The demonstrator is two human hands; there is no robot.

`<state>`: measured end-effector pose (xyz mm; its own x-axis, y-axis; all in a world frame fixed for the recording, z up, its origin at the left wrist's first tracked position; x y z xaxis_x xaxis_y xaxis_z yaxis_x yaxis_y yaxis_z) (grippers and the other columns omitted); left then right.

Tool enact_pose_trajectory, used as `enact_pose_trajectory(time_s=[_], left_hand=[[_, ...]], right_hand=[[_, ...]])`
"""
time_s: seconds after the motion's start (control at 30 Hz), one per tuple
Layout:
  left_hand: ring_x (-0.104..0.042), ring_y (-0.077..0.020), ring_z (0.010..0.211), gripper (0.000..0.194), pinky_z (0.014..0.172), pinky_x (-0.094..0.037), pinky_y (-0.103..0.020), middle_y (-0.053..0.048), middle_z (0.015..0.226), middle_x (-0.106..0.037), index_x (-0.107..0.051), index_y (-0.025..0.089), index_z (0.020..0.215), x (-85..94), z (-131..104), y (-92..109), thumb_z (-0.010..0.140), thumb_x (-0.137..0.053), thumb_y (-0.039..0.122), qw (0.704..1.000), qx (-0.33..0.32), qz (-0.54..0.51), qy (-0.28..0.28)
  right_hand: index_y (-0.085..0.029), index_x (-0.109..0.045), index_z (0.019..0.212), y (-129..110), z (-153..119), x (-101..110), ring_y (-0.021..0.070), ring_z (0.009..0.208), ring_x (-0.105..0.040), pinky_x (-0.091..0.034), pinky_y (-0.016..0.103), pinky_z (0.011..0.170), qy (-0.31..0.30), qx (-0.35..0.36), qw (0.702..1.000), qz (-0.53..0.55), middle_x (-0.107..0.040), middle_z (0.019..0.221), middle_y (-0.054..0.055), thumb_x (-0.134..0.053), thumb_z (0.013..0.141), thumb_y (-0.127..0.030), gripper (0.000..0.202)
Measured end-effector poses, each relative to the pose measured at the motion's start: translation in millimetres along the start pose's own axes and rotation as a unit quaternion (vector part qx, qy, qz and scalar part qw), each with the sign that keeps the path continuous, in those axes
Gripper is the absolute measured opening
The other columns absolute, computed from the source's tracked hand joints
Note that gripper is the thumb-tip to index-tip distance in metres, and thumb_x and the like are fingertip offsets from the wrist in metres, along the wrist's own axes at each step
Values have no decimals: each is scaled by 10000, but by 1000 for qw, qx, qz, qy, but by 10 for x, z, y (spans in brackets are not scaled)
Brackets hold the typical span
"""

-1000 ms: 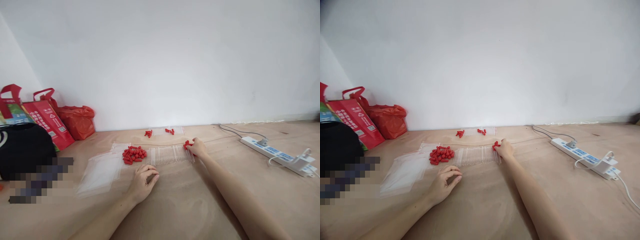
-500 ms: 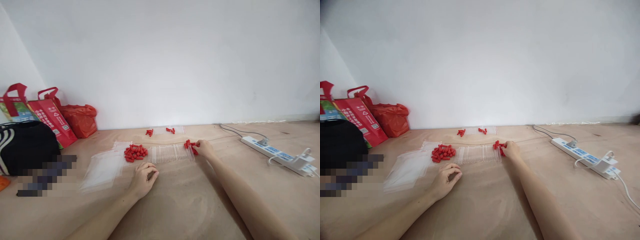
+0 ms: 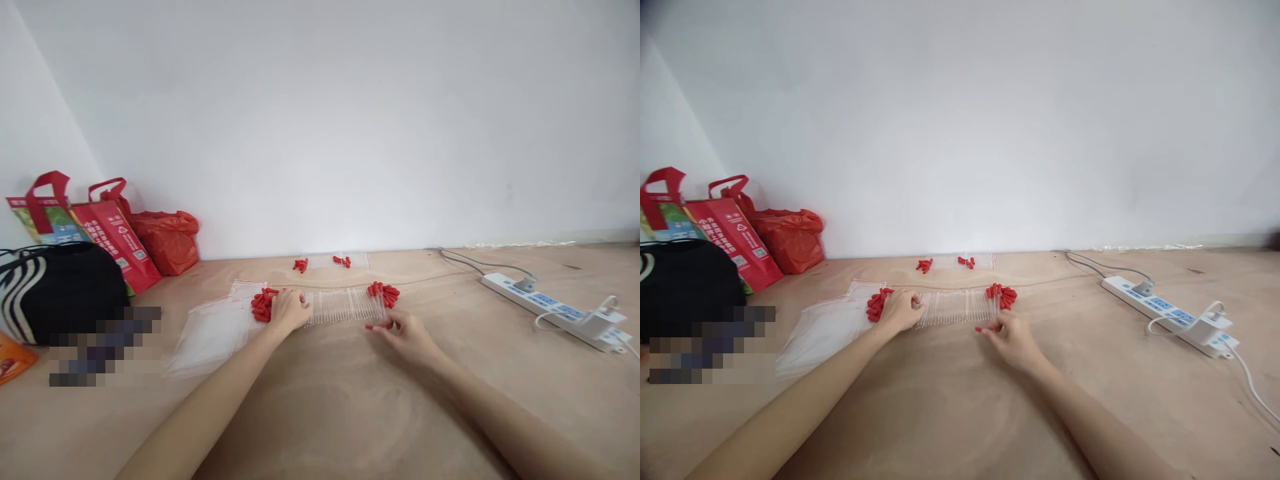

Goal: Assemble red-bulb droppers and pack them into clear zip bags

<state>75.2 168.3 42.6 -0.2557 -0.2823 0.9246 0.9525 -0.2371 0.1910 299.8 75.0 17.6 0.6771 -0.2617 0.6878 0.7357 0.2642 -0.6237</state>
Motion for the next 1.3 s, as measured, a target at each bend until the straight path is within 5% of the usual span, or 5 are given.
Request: enact_pose_trajectory(time_s=[0.17,0.5,0.9,1.1,1.3], left_hand=[[-558,-320,897,256,752,-374,-398,-137,830,-651,-632,154,650,-156,171,7,690,-519,380,997,53,46,-37],[-539,-358,970,421,832,-329,-451,-203,974,-632,-661,105,874,-272,283,-93,679,-511,446,983,108,104,-106],[-585,-341,885,213,799,-327,-449,-193,884,-658,-652,124,756,-268,315,-33,664,-537,278,981,99,97,-135],[-586,-297,831,214,737,-369,-403,-116,785,-647,-591,148,707,50,163,243,780,-454,294,995,-3,58,-85],[-543,-193,803,169,720,-387,-297,-15,769,-626,-532,186,790,205,-470,488,861,-410,279,978,-207,-30,-15]], right_hand=[[-191,-587,672,-240,-307,-267,144,684,-514,-400,245,589,-59,73,994,51,-562,713,29,-542,738,-260,106],[-185,-525,792,-280,-298,-307,144,714,-490,-399,263,630,-72,98,992,30,-521,763,19,-601,680,-235,145],[-182,-572,740,-294,-289,-336,140,700,-498,-408,267,641,-86,106,990,31,-516,748,23,-600,690,-227,73],[-189,-591,755,-300,-307,-354,146,723,-506,-411,269,657,-87,111,989,34,-530,750,31,-541,754,-216,57],[-177,-569,851,-362,-215,-196,141,685,-493,-416,258,601,-17,126,989,80,-523,761,44,-453,814,-195,123]])
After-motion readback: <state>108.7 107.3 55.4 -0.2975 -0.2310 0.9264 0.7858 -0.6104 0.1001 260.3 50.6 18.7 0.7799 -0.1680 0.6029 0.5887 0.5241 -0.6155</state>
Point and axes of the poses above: each hand's wrist, its own z-axis towards the middle knuckle, its own x-axis out of the back of the hand, y = z × x, the point moved 10 cm from there along z, towards the middle knuckle
